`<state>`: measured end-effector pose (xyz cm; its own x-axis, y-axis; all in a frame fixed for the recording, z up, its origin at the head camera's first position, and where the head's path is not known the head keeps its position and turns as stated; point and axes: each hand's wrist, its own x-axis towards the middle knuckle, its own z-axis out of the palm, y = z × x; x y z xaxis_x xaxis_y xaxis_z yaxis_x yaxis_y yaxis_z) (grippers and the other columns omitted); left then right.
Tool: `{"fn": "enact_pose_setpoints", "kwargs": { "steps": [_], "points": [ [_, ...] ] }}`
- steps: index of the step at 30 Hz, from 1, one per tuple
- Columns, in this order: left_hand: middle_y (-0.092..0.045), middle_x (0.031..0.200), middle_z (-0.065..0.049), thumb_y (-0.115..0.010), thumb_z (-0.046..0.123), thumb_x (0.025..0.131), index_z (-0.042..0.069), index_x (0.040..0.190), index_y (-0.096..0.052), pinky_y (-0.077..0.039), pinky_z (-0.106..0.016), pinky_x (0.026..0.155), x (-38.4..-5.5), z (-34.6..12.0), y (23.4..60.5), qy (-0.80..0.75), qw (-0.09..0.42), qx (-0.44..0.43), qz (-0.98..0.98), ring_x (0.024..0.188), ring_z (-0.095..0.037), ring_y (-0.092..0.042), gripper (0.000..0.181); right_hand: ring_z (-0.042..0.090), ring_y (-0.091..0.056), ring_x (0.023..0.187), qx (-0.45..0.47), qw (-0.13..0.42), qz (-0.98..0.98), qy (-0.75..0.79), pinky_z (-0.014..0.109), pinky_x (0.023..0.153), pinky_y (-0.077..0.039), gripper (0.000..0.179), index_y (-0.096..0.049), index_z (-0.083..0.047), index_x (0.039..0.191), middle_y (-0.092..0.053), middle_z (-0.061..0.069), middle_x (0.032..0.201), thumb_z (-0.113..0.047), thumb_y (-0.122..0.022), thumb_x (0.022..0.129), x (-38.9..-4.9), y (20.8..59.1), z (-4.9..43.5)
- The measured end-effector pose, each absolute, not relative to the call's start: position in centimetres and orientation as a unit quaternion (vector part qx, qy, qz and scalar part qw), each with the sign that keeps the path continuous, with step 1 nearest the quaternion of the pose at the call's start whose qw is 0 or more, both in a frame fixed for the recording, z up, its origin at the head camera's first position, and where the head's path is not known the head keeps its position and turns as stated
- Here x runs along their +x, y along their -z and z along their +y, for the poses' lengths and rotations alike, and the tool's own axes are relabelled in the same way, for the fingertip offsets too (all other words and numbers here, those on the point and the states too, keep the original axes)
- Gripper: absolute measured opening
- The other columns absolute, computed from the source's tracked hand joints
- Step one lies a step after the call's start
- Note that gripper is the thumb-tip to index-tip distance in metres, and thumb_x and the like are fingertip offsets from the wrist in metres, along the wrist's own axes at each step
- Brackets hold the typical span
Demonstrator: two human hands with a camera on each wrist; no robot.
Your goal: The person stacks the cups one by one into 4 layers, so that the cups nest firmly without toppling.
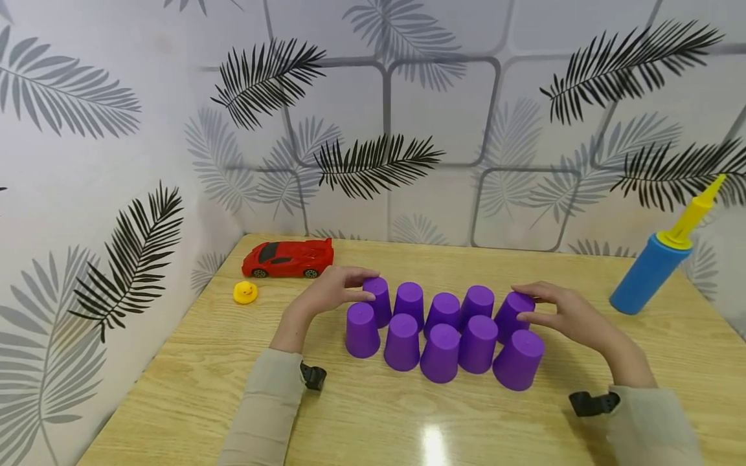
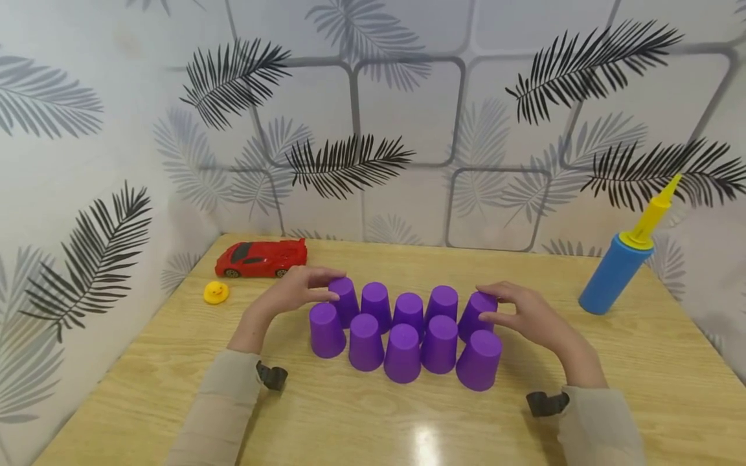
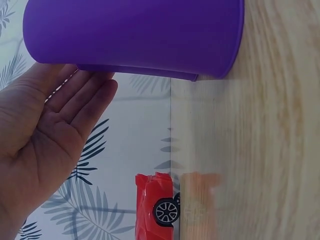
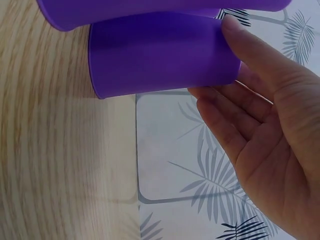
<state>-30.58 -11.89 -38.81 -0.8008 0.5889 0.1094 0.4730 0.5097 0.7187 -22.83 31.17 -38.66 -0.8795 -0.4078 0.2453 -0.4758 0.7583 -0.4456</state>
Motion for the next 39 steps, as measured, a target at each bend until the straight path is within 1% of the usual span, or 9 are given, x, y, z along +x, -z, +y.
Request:
{"fn": "enact_pose_setpoints", "kwargs": {
  "steps": [4,8,12,18,22,28,34,39],
  "points": [
    [-0.066,0.13,-0.014,-0.072,0.02,0.089,0.006,0.135,-0.058,-0.055,-0.037,0.1,-30.7,-11.8,38.6,-0.392,0.082,0.307,0.863,0.118,-0.026,-0.065,0.051,0.027,-0.066,0.103,0.233,0.053,-0.935,-0.263,0.046,0.09,-0.057,0.047,-0.06,-0.006,0.132,-0.068,0.011,0.119,-0.025,-0.071,0.09,-22.8,38.5,31.2],
    [-0.066,0.128,-0.014,-0.074,0.019,0.087,0.005,0.133,-0.06,-0.055,-0.038,0.101,-30.7,-11.7,38.3,-0.389,0.083,0.309,0.864,0.117,-0.027,-0.065,0.049,0.029,-0.067,0.103,0.235,0.053,-0.933,-0.268,0.051,0.092,-0.056,0.046,-0.06,-0.006,0.132,-0.069,0.011,0.119,-0.023,-0.071,0.09,-22.9,38.5,31.2],
    [-0.068,0.125,-0.014,-0.074,0.02,0.087,0.004,0.129,-0.062,-0.056,-0.039,0.1,-30.9,-11.5,38.0,-0.373,0.078,0.318,0.868,0.115,-0.028,-0.066,0.046,0.029,-0.067,0.103,0.239,0.058,-0.932,-0.268,0.05,0.091,-0.056,0.046,-0.061,-0.006,0.131,-0.069,0.011,0.119,-0.023,-0.071,0.09,-22.9,38.6,31.2],
    [-0.07,0.119,-0.01,-0.078,0.024,0.084,0.007,0.123,-0.066,-0.056,-0.038,0.099,-31.6,-11.6,37.5,-0.368,0.065,0.312,0.873,0.111,-0.024,-0.067,0.044,0.027,-0.068,0.103,0.236,0.059,-0.932,-0.267,0.047,0.09,-0.058,0.047,-0.061,-0.006,0.131,-0.069,0.01,0.119,-0.024,-0.072,0.089,-22.9,38.8,31.3],
    [-0.069,0.121,-0.01,-0.078,0.025,0.084,0.007,0.124,-0.065,-0.057,-0.037,0.098,-32.1,-11.6,36.8,-0.375,0.053,0.304,0.874,0.113,-0.024,-0.067,0.046,0.027,-0.068,0.103,0.234,0.063,-0.933,-0.264,0.045,0.09,-0.058,0.047,-0.061,-0.008,0.131,-0.07,0.009,0.119,-0.025,-0.072,0.089,-22.9,38.8,31.4],
    [-0.069,0.121,-0.013,-0.077,0.021,0.084,0.004,0.124,-0.064,-0.056,-0.04,0.1,-33.1,-10.9,35.7,-0.388,0.022,0.312,0.867,0.113,-0.027,-0.066,0.045,0.028,-0.067,0.103,0.235,0.062,-0.931,-0.27,0.049,0.091,-0.057,0.046,-0.061,-0.007,0.132,-0.069,0.009,0.119,-0.024,-0.071,0.09,-22.8,38.8,31.4],
    [-0.069,0.117,-0.012,-0.077,0.021,0.085,0.004,0.122,-0.065,-0.055,-0.041,0.101,-34.1,-9.3,35.0,-0.4,0.003,0.325,0.857,0.112,-0.026,-0.066,0.043,0.03,-0.067,0.105,0.232,0.054,-0.931,-0.277,0.051,0.092,-0.056,0.047,-0.061,-0.006,0.132,-0.069,0.011,0.119,-0.025,-0.071,0.09,-22.8,38.9,31.5],
    [-0.068,0.12,-0.012,-0.077,0.02,0.085,0.005,0.123,-0.064,-0.054,-0.04,0.103,-34.8,-7.8,34.9,-0.41,-0.008,0.328,0.851,0.115,-0.027,-0.065,0.043,0.03,-0.066,0.106,0.227,0.048,-0.932,-0.277,0.051,0.092,-0.056,0.048,-0.06,-0.006,0.132,-0.069,0.011,0.119,-0.026,-0.07,0.09,-22.9,38.9,31.6]
  ]
}}
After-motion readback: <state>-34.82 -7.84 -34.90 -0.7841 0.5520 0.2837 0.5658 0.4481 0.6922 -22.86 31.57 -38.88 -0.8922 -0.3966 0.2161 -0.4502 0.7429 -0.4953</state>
